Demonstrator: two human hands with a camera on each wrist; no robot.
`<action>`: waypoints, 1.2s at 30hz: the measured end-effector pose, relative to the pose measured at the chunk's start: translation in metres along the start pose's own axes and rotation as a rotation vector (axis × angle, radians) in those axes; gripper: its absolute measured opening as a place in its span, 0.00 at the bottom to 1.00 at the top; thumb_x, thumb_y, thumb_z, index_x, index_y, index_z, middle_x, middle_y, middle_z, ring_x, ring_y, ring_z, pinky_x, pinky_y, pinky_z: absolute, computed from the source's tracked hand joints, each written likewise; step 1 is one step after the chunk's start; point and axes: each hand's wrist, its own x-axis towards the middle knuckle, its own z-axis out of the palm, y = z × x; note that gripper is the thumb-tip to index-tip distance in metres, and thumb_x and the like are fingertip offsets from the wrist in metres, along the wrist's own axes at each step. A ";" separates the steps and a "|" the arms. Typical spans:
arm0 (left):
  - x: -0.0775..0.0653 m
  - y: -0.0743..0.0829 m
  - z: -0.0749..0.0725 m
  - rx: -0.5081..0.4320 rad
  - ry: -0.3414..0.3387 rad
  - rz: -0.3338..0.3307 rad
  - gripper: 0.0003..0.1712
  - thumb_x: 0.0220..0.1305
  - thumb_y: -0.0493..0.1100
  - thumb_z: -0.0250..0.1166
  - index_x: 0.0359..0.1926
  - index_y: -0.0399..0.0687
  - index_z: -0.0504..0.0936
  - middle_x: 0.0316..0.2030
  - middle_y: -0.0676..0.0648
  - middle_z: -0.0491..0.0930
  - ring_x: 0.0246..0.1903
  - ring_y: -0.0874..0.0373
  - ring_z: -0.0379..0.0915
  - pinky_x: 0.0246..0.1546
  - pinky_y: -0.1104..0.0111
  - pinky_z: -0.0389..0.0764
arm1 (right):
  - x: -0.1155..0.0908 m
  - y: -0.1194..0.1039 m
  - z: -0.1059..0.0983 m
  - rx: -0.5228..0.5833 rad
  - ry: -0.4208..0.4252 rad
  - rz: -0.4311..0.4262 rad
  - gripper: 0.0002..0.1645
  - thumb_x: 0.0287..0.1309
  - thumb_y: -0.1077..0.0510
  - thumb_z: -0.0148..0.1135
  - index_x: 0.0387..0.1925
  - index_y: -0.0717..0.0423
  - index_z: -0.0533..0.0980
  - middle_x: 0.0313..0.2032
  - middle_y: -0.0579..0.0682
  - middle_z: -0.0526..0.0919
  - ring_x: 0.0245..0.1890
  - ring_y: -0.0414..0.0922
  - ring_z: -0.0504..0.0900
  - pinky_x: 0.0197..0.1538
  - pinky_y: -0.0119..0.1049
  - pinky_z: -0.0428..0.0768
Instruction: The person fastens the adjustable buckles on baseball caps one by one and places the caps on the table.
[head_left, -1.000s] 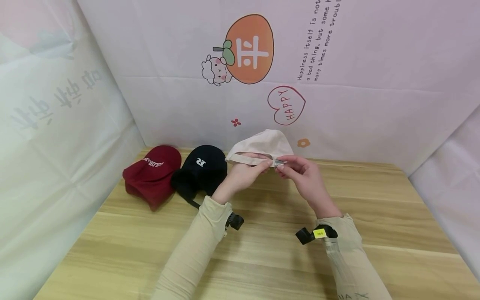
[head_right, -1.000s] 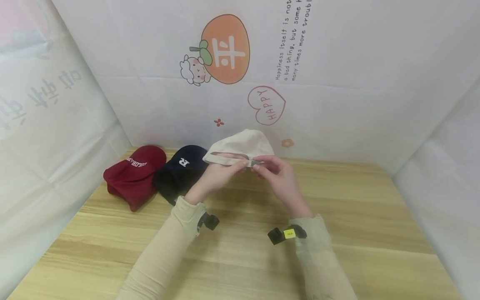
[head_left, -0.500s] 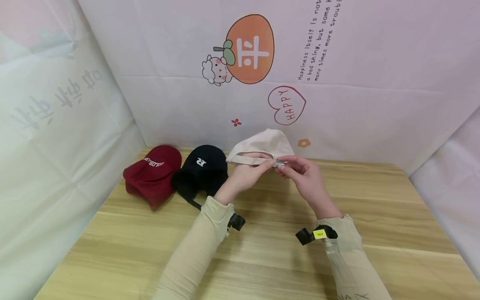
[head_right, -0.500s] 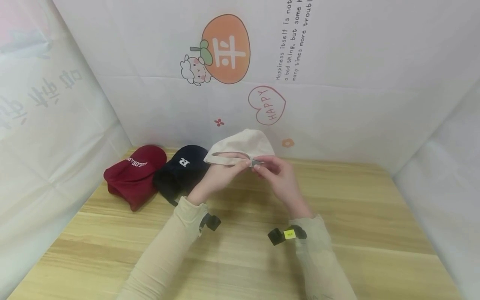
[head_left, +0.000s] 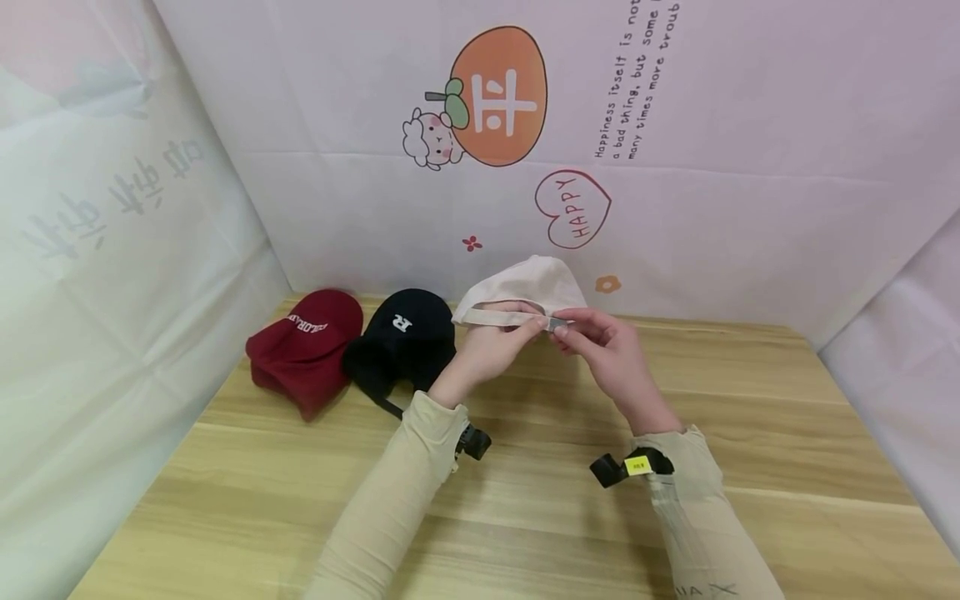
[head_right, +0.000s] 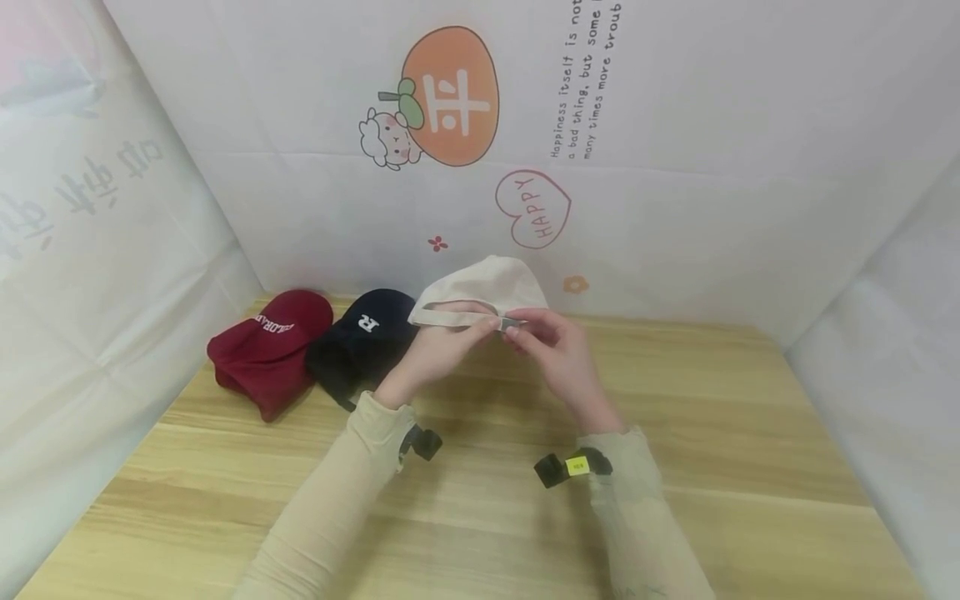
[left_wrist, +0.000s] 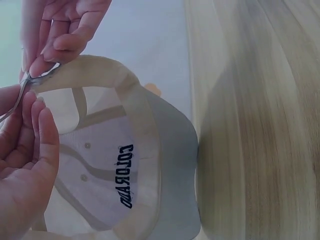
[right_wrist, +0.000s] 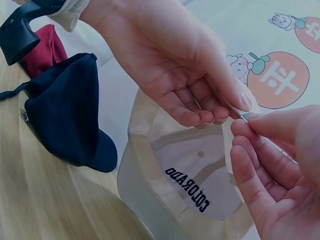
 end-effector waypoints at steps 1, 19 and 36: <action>0.000 0.000 0.001 -0.002 0.002 0.000 0.09 0.65 0.43 0.61 0.36 0.41 0.82 0.29 0.46 0.79 0.27 0.60 0.70 0.28 0.70 0.73 | 0.000 0.000 0.000 -0.003 0.000 0.001 0.16 0.61 0.62 0.61 0.49 0.63 0.77 0.36 0.59 0.83 0.35 0.46 0.82 0.40 0.41 0.81; 0.000 -0.003 -0.003 -0.010 0.021 -0.028 0.11 0.64 0.45 0.62 0.38 0.42 0.84 0.32 0.46 0.82 0.29 0.60 0.73 0.30 0.69 0.76 | 0.000 -0.002 0.001 -0.002 0.018 0.028 0.17 0.60 0.62 0.61 0.50 0.64 0.76 0.36 0.58 0.83 0.36 0.44 0.82 0.40 0.40 0.81; -0.004 0.008 -0.008 -0.070 0.008 -0.017 0.10 0.65 0.39 0.61 0.40 0.34 0.82 0.33 0.43 0.81 0.31 0.50 0.75 0.32 0.70 0.77 | -0.002 -0.011 0.004 -0.009 0.028 0.040 0.16 0.60 0.62 0.61 0.49 0.66 0.76 0.36 0.60 0.83 0.35 0.44 0.82 0.39 0.37 0.81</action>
